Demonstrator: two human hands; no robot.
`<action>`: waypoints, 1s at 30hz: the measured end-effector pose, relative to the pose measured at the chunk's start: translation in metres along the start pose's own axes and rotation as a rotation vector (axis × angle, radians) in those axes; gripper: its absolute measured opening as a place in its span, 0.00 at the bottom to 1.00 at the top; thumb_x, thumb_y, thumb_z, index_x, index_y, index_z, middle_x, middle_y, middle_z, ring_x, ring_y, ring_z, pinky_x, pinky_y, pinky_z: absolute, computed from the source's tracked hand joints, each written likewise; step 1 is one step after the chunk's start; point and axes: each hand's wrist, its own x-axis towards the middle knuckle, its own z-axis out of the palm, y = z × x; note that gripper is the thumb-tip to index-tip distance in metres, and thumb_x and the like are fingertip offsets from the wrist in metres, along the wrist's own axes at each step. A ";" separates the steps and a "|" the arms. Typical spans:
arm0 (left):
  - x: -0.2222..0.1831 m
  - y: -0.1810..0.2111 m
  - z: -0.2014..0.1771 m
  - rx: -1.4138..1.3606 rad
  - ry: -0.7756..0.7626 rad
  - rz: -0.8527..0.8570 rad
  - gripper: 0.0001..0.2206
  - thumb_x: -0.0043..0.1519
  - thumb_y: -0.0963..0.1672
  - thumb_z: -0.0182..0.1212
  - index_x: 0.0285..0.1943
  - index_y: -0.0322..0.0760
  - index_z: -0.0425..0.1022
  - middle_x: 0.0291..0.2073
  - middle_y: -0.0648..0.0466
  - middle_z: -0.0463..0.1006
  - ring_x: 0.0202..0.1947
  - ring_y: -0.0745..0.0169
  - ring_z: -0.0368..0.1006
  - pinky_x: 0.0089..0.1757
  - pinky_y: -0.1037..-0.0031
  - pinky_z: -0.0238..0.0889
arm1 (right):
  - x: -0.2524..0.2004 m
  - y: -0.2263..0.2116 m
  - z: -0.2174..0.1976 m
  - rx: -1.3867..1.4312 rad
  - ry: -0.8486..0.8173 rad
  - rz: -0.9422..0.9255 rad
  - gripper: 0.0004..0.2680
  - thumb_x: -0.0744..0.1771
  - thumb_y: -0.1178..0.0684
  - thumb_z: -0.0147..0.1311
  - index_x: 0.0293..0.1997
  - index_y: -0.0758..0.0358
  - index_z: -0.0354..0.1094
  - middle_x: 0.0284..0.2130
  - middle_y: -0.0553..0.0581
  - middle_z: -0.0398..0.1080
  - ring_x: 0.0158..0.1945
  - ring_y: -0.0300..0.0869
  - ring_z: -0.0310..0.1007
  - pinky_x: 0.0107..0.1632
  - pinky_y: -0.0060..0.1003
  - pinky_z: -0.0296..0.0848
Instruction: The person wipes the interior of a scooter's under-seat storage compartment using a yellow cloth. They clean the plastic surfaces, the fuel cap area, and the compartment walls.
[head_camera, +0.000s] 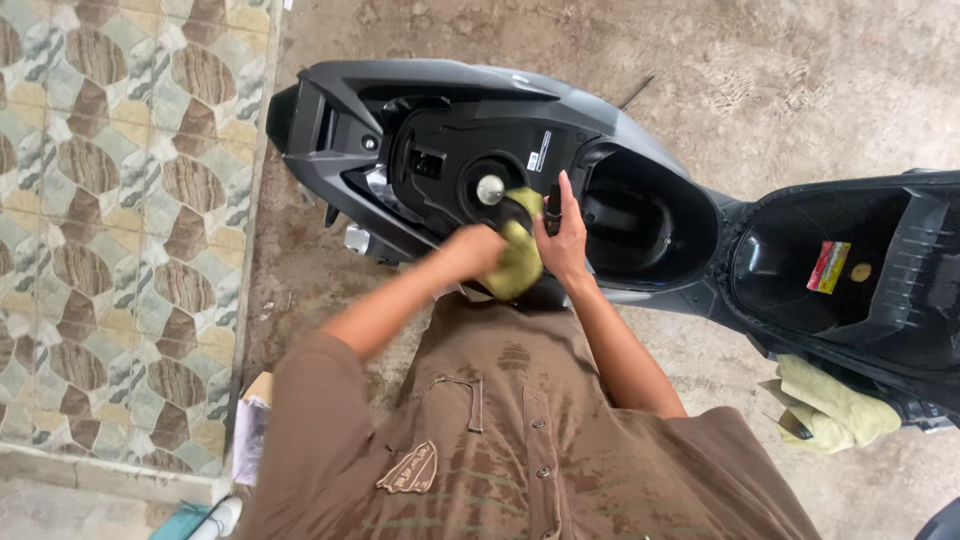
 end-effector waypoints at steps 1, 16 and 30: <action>0.010 0.015 0.018 0.100 0.199 0.136 0.07 0.50 0.43 0.64 0.35 0.38 0.79 0.31 0.46 0.81 0.36 0.45 0.79 0.38 0.59 0.72 | 0.001 0.002 -0.001 0.001 0.003 -0.003 0.31 0.65 0.63 0.59 0.78 0.58 0.46 0.49 0.64 0.71 0.51 0.51 0.76 0.54 0.44 0.75; -0.022 -0.106 -0.032 0.390 0.736 -0.395 0.09 0.61 0.41 0.59 0.50 0.34 0.77 0.37 0.47 0.79 0.39 0.50 0.76 0.39 0.65 0.71 | 0.002 0.007 -0.001 0.003 0.029 -0.016 0.32 0.65 0.64 0.60 0.78 0.57 0.46 0.52 0.64 0.70 0.52 0.51 0.76 0.55 0.43 0.75; -0.030 0.039 -0.045 -0.251 0.275 0.173 0.14 0.46 0.48 0.71 0.38 0.40 0.82 0.32 0.52 0.80 0.42 0.50 0.75 0.44 0.61 0.64 | 0.013 -0.008 -0.002 -0.180 -0.203 -0.005 0.28 0.65 0.62 0.57 0.74 0.49 0.50 0.44 0.65 0.68 0.41 0.60 0.75 0.42 0.51 0.75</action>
